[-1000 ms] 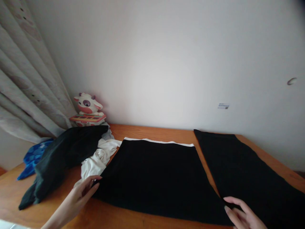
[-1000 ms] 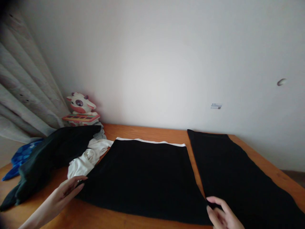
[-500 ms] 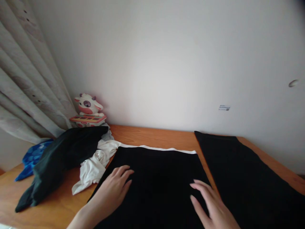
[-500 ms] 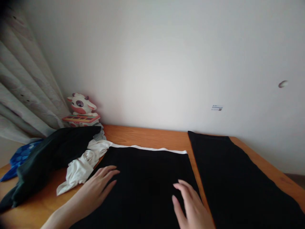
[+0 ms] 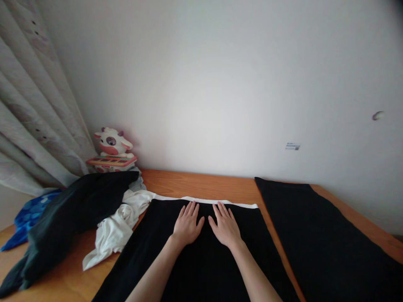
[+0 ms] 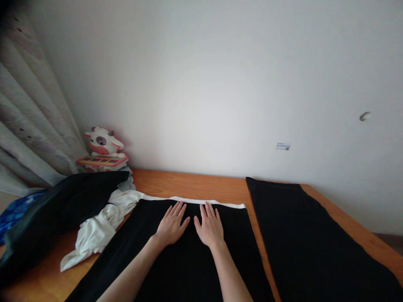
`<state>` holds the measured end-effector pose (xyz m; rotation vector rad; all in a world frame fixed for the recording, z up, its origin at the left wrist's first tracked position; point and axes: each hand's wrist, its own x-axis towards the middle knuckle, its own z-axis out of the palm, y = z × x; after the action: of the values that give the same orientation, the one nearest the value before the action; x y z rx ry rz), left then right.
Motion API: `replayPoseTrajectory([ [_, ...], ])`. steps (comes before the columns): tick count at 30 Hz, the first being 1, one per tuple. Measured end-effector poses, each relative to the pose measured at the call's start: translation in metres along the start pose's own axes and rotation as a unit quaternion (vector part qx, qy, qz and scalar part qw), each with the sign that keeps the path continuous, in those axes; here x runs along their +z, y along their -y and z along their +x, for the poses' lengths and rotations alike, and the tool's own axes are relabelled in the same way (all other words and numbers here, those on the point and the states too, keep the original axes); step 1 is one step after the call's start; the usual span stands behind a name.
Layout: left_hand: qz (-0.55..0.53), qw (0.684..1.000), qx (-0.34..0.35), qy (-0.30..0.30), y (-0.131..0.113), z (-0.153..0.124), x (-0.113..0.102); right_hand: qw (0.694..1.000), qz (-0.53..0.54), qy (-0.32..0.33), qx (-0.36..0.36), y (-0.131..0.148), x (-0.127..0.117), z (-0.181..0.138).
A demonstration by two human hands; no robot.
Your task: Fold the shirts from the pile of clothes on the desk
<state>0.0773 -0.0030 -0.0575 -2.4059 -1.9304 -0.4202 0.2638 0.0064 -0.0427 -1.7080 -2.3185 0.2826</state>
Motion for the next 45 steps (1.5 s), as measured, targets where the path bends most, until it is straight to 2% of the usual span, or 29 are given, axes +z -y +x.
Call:
replayPoseTrajectory([
  [3,0.025,0.999,-0.04,0.01,0.022,0.005,-0.007,0.999,-0.003,0.004,0.032,-0.007,-0.003,0.003],
  [7,0.053,0.995,-0.088,0.011,0.064,0.011,-0.015,0.997,-0.015,-0.005,0.073,-0.026,-0.005,0.01],
  [10,0.057,0.99,-0.132,0.006,0.095,0.009,-0.014,0.996,-0.032,-0.026,0.074,-0.051,-0.005,0.011],
  [12,0.049,0.989,-0.136,0.006,0.11,0.007,-0.012,0.995,-0.044,-0.039,0.075,-0.072,-0.006,0.01],
  [17,0.03,0.992,-0.121,-0.009,0.127,0.006,-0.008,0.989,-0.076,-0.069,0.102,-0.123,-0.009,0.002],
  [20,0.058,0.989,-0.136,-0.027,0.134,0.007,-0.006,0.987,-0.085,-0.083,0.111,-0.136,-0.01,-0.002],
  [24,0.075,0.985,-0.151,-0.029,0.135,0.008,-0.008,0.984,-0.073,-0.102,0.13,-0.136,-0.008,-0.005],
  [28,0.069,0.985,-0.146,-0.054,0.124,0.007,-0.019,0.974,-0.096,-0.175,0.108,-0.129,-0.009,-0.007],
  [31,0.061,0.98,-0.174,-0.077,0.113,0.005,-0.029,0.968,-0.092,-0.222,0.069,-0.12,-0.014,-0.009],
  [33,0.056,0.976,-0.191,-0.083,0.109,0.004,-0.033,0.971,-0.073,-0.224,0.053,-0.113,-0.015,-0.009],
  [36,0.033,0.976,-0.199,-0.086,0.107,0.002,-0.036,0.974,-0.028,-0.215,0.068,-0.108,-0.012,-0.01],
  [41,0.002,0.969,-0.227,-0.102,0.109,0.001,-0.035,0.976,0.012,-0.207,0.071,-0.112,-0.005,-0.01],
  [45,0.042,0.968,-0.241,-0.061,0.108,-0.001,-0.027,0.977,0.016,-0.204,0.067,-0.113,-0.005,-0.01],
])
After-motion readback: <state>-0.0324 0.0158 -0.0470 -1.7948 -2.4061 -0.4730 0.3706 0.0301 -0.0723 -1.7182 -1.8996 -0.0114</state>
